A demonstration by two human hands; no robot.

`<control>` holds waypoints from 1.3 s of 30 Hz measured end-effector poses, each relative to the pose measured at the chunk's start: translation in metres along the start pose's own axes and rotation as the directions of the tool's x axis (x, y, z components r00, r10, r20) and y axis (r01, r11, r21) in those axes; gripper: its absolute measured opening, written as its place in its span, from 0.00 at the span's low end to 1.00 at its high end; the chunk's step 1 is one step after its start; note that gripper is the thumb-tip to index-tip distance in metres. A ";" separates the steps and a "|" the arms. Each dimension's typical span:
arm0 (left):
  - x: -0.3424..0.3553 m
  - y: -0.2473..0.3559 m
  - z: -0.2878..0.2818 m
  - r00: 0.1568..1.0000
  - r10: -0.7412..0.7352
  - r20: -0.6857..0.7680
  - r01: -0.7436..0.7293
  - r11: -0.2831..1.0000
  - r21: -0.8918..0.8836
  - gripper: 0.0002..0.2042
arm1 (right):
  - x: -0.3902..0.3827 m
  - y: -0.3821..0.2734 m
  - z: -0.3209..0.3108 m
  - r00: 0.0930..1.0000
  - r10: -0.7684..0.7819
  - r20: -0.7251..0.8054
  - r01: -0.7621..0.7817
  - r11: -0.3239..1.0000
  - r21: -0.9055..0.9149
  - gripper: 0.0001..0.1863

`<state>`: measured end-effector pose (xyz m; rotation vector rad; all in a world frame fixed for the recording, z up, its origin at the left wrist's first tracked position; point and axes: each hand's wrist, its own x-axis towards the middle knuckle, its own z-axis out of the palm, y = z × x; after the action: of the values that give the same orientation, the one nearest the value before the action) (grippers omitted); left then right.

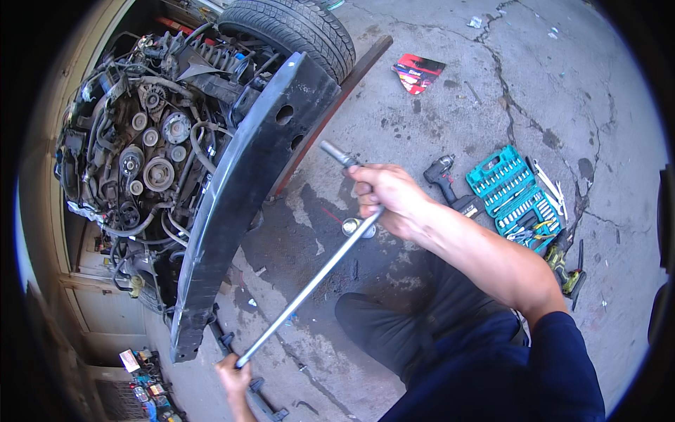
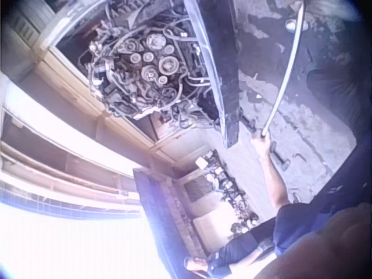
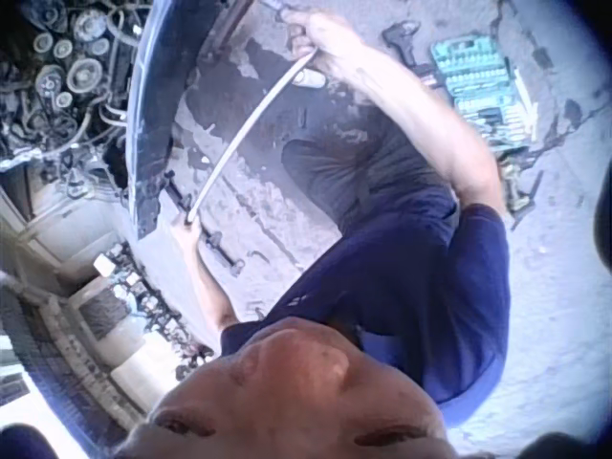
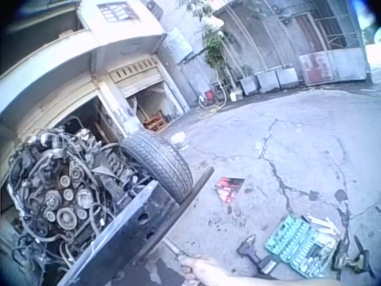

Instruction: The person works on a detached car bumper, using a socket wrench and an impact driver to loosen and remove bolts. They apply lubricant to the bolt area and continue removing fasteners from the bumper.

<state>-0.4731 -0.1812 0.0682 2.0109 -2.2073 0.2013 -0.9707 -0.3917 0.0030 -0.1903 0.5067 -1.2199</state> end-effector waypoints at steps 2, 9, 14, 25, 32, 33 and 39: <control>0.008 0.000 -0.057 1.000 0.022 -0.009 -0.020 0.993 0.116 0.11 | 0.026 0.009 0.007 0.998 0.057 0.015 -0.058 0.996 0.068 0.06; 0.052 0.039 -0.176 0.978 0.189 -0.085 -0.135 0.892 0.432 0.15 | 0.079 0.011 0.042 0.991 0.130 0.020 -0.131 0.970 0.203 0.07; 0.092 0.062 -0.228 0.943 0.300 -0.145 -0.170 0.807 0.566 0.16 | 0.085 0.017 0.041 0.988 0.147 0.056 -0.157 0.944 0.291 0.06; 0.102 0.067 -0.227 0.951 0.263 -0.165 -0.139 0.837 0.529 0.15 | 0.089 0.012 0.038 0.987 0.159 -0.012 -0.147 0.937 0.316 0.03; 0.101 0.072 -0.219 0.935 0.294 -0.197 -0.132 0.807 0.576 0.17 | 0.102 0.019 0.040 0.985 0.155 0.082 -0.173 0.933 0.315 0.06; 0.107 0.076 -0.223 0.927 0.314 -0.208 -0.136 0.794 0.592 0.17 | 0.103 0.020 0.038 0.979 0.175 0.101 -0.200 0.918 0.342 0.08; 0.124 0.090 -0.272 0.879 0.343 -0.331 -0.013 0.711 0.703 0.13 | 0.107 0.012 0.034 0.946 0.269 0.183 -0.324 0.831 0.451 0.11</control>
<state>-0.5683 -0.2397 0.3594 1.7200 -2.1797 1.5535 -0.9177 -0.4915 -0.0011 0.2366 0.1158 -0.9843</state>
